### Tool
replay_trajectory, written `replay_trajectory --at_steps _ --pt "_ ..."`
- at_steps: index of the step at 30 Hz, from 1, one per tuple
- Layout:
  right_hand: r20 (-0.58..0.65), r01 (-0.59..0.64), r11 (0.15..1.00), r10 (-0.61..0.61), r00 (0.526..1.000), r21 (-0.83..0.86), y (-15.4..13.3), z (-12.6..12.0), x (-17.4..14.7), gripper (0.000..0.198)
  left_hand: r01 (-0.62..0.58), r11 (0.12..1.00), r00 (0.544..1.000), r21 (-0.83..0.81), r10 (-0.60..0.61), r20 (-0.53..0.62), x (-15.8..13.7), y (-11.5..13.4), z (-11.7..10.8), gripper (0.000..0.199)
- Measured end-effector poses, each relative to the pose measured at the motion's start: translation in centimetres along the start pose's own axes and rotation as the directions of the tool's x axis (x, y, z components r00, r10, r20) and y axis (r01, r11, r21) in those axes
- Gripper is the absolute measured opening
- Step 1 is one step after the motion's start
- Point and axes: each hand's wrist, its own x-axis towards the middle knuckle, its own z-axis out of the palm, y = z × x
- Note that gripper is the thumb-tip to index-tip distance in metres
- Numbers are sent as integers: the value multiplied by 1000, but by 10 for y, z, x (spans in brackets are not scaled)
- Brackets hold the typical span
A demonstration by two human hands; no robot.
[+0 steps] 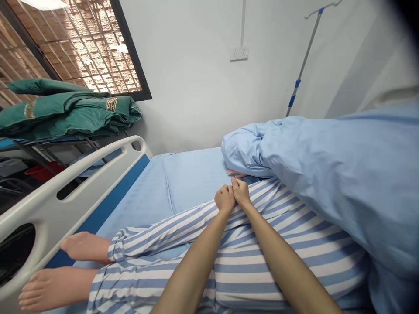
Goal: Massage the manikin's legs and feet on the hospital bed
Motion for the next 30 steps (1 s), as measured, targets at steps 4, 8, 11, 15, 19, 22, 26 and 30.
replay_trajectory --at_steps 4,8,11,15,19,22,26,30 --pt "81 45 996 -38 996 -82 -8 -11 9 44 -23 999 1000 -22 23 3 -2 -1 -2 35" --pt "146 140 984 -123 982 -114 -18 -31 29 44 -45 999 999 -13 45 5 -4 -3 1 31" --pt "161 143 984 -125 979 -110 -11 -40 37 47 -33 999 999 -12 33 -18 -5 -4 4 29" --pt "134 73 954 -35 990 -291 17 -34 32 45 -30 999 1000 -23 30 -4 -4 -6 9 29" --pt "102 46 867 6 995 -497 30 -26 22 47 -40 997 999 -62 42 27 -3 -7 9 29" --pt "104 63 829 -5 995 -556 26 -26 20 50 -69 978 996 -196 81 50 0 -10 3 25" --pt "99 52 827 4 995 -559 23 -29 20 48 -40 907 983 -420 111 144 0 -38 -24 24" --pt "106 52 878 -1 994 -476 22 -31 20 41 13 912 979 -409 71 190 -20 -106 -86 25"
